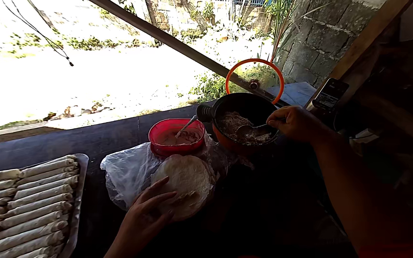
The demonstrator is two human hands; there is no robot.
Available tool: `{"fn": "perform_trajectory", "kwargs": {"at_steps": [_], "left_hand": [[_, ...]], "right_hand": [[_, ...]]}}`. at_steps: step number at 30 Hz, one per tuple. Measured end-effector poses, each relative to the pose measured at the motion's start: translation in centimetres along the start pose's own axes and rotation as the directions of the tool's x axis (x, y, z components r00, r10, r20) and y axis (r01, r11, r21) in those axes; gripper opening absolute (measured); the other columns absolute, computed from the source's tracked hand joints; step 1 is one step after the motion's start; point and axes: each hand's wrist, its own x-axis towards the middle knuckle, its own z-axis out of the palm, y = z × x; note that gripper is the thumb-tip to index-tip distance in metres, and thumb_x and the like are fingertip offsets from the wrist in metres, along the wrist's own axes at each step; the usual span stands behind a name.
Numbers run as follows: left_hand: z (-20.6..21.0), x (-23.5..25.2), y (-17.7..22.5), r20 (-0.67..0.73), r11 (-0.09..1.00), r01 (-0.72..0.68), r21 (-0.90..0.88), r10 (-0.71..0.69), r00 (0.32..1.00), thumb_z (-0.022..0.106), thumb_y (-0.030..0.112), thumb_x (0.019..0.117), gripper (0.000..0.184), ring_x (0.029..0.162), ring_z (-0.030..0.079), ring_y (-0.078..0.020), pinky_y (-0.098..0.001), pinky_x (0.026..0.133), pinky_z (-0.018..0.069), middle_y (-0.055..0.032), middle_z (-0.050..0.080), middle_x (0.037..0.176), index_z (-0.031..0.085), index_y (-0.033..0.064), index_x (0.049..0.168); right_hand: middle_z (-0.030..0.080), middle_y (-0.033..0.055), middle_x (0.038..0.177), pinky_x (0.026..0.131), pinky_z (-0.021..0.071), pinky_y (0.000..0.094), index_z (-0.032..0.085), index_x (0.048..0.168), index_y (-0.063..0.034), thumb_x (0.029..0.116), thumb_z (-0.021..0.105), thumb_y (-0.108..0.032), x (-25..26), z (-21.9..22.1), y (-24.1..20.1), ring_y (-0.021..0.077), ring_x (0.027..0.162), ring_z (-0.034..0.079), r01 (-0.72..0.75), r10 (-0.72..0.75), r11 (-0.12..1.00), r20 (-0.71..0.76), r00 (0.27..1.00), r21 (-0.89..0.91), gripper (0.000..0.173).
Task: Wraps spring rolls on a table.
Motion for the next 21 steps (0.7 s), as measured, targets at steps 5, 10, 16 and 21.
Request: {"fn": "perform_trajectory", "kwargs": {"at_steps": [5,10,16,21], "left_hand": [[0.1,0.0,-0.2,0.000,1.000,-0.012,0.003,0.012,1.000,0.069,0.056,0.0873,0.036,0.144,0.046,-0.0229,-0.0525,0.116,0.0392,0.0022,0.052,0.154,0.075,0.0392,0.118],[0.1,0.0,-0.2,-0.003,1.000,-0.006,0.012,0.006,1.000,0.069,0.056,0.0869,0.036,0.144,0.046,-0.0226,-0.0518,0.116,0.0393,0.0019,0.053,0.153,0.075,0.0394,0.118],[0.1,-0.1,-0.3,0.000,1.000,-0.006,0.005,0.006,1.000,0.070,0.057,0.0868,0.037,0.144,0.046,-0.0228,-0.0530,0.117,0.0391,0.0017,0.053,0.153,0.075,0.0388,0.119],[0.1,0.0,-0.2,-0.001,1.000,-0.002,0.014,0.002,1.000,0.069,0.058,0.0866,0.038,0.143,0.047,-0.0225,-0.0514,0.116,0.0400,0.0021,0.053,0.153,0.075,0.0392,0.119]], "right_hand": [[0.073,-0.0036,0.093,0.081,0.0585,0.0311,0.078,0.096,-0.0173,0.1007,0.065,-0.017,0.2,0.6,-0.2,0.0059,0.087,0.068,0.018,-0.018,1.000,0.014,1.000,0.007,0.013],[0.072,-0.0040,0.082,0.068,0.0571,0.0289,0.077,0.094,-0.0155,0.1020,0.065,-0.017,0.6,1.7,-0.7,0.0045,0.072,0.066,-0.051,0.040,0.990,0.084,0.996,0.128,0.014],[0.073,-0.0025,0.078,0.062,0.0560,0.0317,0.078,0.093,-0.0147,0.1022,0.066,-0.020,0.4,1.0,0.1,0.0075,0.067,0.066,-0.165,0.136,0.954,0.130,0.982,0.251,0.016],[0.072,-0.0012,0.076,0.058,0.0515,0.0295,0.078,0.092,-0.0125,0.1018,0.066,-0.018,0.3,0.1,0.5,0.0080,0.062,0.062,-0.211,0.180,0.937,0.133,0.975,0.277,0.017]]}}
